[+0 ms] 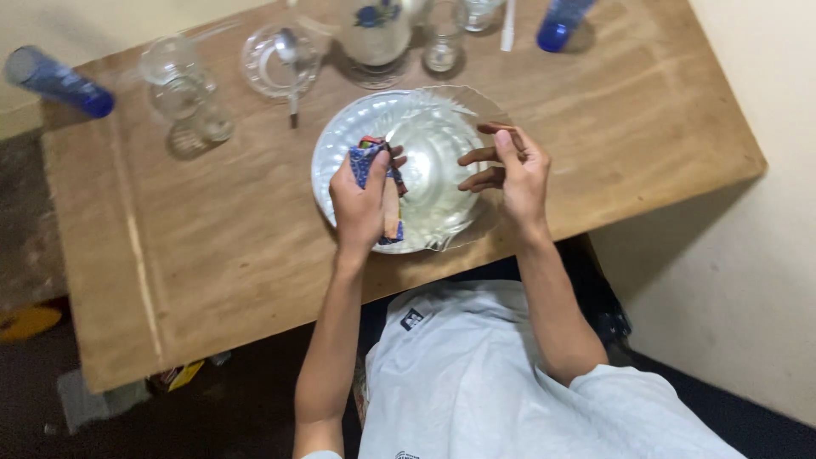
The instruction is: The person wipes a clear glass plate with a patterned cloth on a wooden table. They rub the surface repeatedly, then place the cloth aside and lift the plate to move it off the table.
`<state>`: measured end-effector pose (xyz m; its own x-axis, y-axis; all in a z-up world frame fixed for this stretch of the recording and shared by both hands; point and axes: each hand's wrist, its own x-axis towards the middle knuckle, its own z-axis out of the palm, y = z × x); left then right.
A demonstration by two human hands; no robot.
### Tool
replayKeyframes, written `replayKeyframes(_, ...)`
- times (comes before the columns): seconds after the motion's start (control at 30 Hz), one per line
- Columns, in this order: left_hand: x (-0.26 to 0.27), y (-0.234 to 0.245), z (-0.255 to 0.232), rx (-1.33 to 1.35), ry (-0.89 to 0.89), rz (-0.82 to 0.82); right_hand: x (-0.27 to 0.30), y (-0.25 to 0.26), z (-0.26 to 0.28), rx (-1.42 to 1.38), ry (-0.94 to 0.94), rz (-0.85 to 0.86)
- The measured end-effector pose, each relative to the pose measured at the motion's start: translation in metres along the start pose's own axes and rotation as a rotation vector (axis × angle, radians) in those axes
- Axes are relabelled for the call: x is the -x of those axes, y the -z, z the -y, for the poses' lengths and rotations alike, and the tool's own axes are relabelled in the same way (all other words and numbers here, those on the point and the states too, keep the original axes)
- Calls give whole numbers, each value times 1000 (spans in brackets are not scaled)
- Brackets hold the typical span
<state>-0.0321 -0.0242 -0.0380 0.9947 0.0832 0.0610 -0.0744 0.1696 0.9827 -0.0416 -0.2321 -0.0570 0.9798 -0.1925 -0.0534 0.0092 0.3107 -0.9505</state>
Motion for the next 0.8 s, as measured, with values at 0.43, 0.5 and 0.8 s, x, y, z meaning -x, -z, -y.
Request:
replayKeyframes(0.43,-48,29,-38,-532,-40,612,9,-29,5,126,-125,430)
replayKeyframes(0.5,-49,32,-38,-514,-70,585,4,-29,-1,187,-94,417)
replayKeyframes(0.8,-7,30,-23,-430,-45,-159,-11,-27,-14,74,-94,93)
